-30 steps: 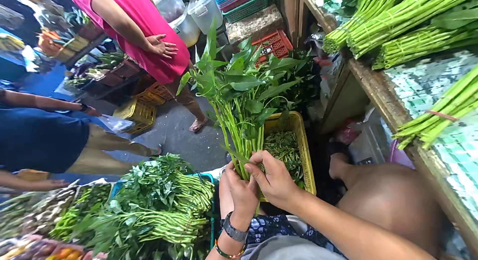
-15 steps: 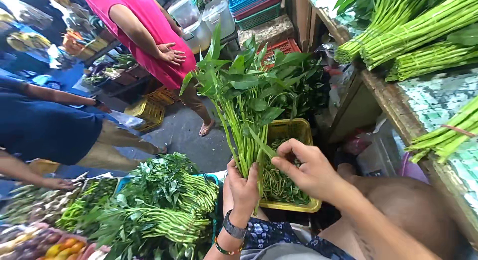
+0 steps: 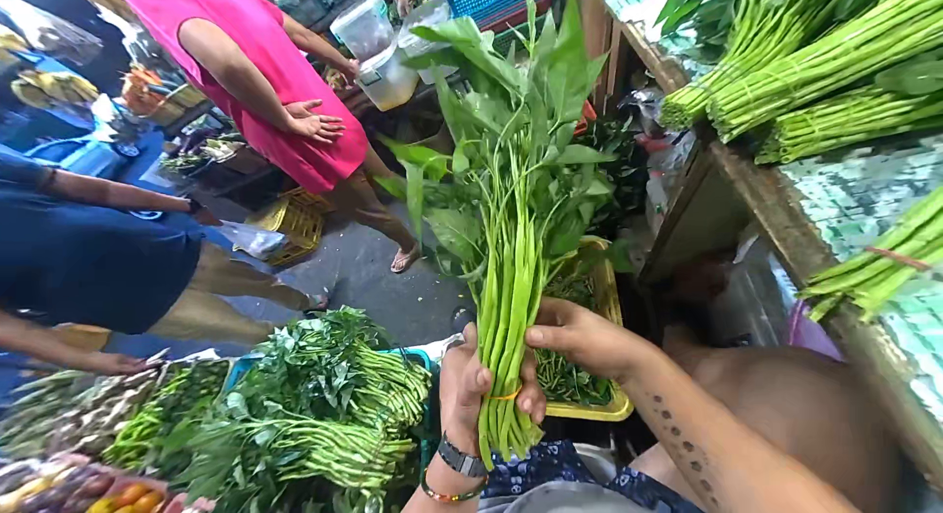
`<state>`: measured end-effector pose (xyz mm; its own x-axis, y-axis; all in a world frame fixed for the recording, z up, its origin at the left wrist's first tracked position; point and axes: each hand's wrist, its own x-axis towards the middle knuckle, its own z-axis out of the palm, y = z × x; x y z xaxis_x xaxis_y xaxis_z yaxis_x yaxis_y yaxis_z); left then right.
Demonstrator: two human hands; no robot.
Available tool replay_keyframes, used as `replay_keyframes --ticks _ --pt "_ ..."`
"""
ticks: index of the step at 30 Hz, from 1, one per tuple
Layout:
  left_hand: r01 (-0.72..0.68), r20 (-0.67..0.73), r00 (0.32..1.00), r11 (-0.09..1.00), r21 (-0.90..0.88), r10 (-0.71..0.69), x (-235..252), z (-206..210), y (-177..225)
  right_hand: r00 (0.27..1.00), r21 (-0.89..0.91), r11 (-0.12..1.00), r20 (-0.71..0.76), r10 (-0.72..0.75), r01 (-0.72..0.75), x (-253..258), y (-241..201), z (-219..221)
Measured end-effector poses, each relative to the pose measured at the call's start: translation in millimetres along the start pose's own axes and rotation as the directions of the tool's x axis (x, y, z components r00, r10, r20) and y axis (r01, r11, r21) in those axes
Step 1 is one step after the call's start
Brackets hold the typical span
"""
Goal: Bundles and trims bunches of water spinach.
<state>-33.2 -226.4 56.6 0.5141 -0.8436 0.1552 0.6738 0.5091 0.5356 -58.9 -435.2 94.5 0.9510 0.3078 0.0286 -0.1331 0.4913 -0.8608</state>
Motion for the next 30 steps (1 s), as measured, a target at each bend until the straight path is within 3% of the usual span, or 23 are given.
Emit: replay_keyframes --ticks 2,3,6,9,12,13,15,16,17,19,21,22,24,26,30 --pt "0.042 -0.026 0.999 0.990 0.132 -0.039 -3 -10 -1 0.990 0.045 0.997 -0.123 -0.063 0.069 -3 3 10" --pt "0.041 -0.113 0.994 0.964 0.264 -0.012 -8 -18 3 0.981 0.018 0.996 -0.173 -0.083 0.088 -4 2 11" --pt "0.104 -0.281 0.957 0.816 0.569 0.074 -2 -13 18 0.961 -0.108 0.993 -0.265 -0.075 0.048 -5 -2 3" --pt "0.223 -0.264 0.964 0.663 0.714 -0.040 15 13 28 0.961 -0.203 0.979 -0.274 -0.033 -0.024 -1 -3 -10" --pt "0.271 -0.381 0.921 0.566 0.779 0.084 23 26 19 0.964 -0.350 0.929 -0.265 0.023 -0.118 -1 -8 -15" --pt "0.274 -0.416 0.897 0.549 0.789 0.149 25 27 15 0.958 -0.508 0.833 -0.273 0.082 -0.217 -3 -14 -18" --pt "0.330 -0.468 0.840 0.426 0.843 0.274 28 29 7 0.912 -0.778 0.486 -0.276 0.305 -0.398 -9 -33 -21" --pt "0.390 -0.484 0.812 0.314 0.865 0.325 29 31 4 0.896 -0.840 0.373 -0.260 0.359 -0.394 -12 -38 -21" --pt "0.451 -0.500 0.786 0.214 0.866 0.364 30 34 2 0.906 -0.874 0.336 -0.224 0.359 -0.350 -18 -41 -20" --pt "0.550 -0.532 0.741 0.085 0.831 0.409 29 34 -4 0.972 -0.866 0.454 -0.132 0.196 -0.209 -31 -43 -15" --pt "0.574 -0.518 0.731 0.010 0.819 0.444 26 26 -16 0.982 -0.793 0.602 -0.173 -0.071 -0.097 -33 -43 -6" --pt "0.551 -0.491 0.739 0.004 0.834 0.461 23 19 -23 0.943 -0.789 0.609 -0.259 -0.208 -0.082 -30 -40 -2" --pt "0.489 -0.444 0.755 0.037 0.872 0.482 18 11 -38 0.823 -0.856 0.503 -0.370 -0.430 -0.122 -19 -29 -5" --pt "0.429 -0.397 0.777 0.051 0.902 0.489 14 9 -47 0.781 -0.891 0.417 -0.386 -0.491 -0.178 -9 -18 -16" --pt "0.385 -0.338 0.795 0.012 0.923 0.504 13 6 -57 0.789 -0.886 0.363 -0.435 -0.434 -0.289 2 -7 -23"
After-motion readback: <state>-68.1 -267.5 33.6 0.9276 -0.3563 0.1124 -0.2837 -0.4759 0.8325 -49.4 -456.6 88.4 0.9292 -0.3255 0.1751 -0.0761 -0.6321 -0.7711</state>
